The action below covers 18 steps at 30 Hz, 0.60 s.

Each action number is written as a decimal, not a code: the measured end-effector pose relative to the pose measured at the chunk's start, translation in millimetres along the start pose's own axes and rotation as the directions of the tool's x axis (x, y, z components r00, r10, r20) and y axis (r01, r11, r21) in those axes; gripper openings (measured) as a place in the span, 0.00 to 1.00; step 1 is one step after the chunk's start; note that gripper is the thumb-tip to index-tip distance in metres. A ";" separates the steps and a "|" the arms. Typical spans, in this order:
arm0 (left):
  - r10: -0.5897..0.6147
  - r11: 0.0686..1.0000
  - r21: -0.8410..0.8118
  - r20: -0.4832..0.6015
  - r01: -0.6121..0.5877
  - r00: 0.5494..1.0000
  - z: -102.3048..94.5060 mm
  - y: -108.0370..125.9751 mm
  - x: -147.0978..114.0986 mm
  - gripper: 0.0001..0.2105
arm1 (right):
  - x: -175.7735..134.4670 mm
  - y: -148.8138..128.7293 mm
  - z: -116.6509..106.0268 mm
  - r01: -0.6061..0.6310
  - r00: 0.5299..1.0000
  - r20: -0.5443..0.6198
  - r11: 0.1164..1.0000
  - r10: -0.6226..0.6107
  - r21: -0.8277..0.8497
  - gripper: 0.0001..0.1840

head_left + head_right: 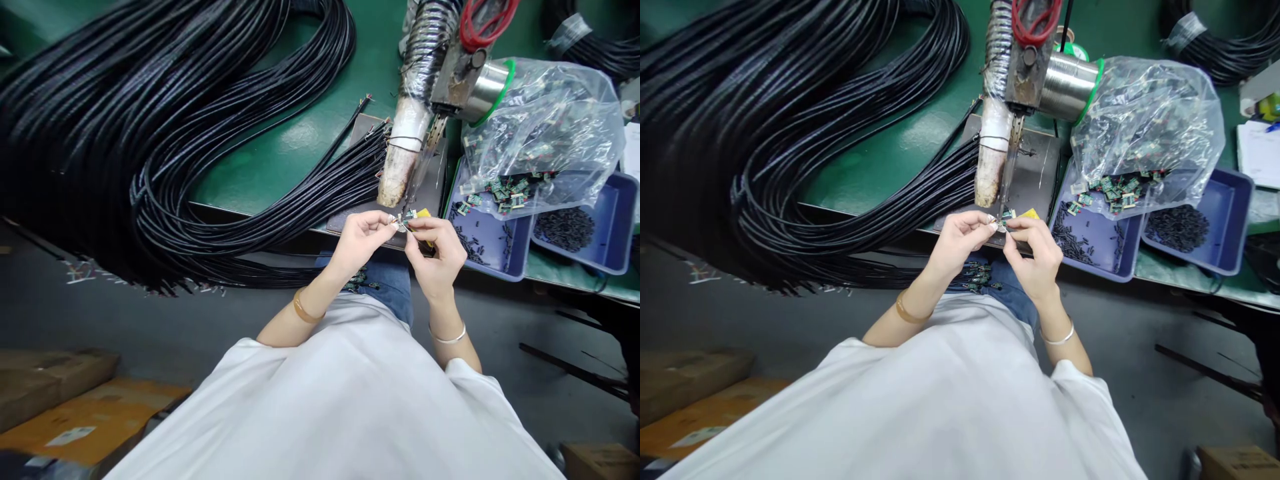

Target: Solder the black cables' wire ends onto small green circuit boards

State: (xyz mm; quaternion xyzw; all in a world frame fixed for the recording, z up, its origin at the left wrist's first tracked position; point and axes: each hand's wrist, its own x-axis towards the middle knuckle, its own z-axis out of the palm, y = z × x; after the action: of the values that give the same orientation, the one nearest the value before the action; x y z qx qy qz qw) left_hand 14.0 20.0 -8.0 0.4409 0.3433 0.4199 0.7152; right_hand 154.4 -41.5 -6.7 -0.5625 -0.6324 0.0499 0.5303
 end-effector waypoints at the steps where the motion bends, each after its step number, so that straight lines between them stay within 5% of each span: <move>1: 0.009 1.000 0.007 -0.003 -0.009 1.000 0.5 1.4 -0.1 0.14 | 0.7 -0.6 0.1 0.001 1.000 -0.005 1.000 -0.001 -0.003 0.07; 18: -0.016 1.000 -0.007 0.001 0.016 1.000 -2.3 3.8 -1.7 0.13 | -0.3 -3.4 -3.9 0.064 0.997 0.056 0.997 -0.062 -0.050 0.08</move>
State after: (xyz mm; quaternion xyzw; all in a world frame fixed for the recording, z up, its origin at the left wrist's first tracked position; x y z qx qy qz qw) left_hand 10.3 20.2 -5.2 0.4359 0.3450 0.4150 0.7203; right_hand 155.0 -45.1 -3.0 -0.5542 -0.6652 0.0321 0.4993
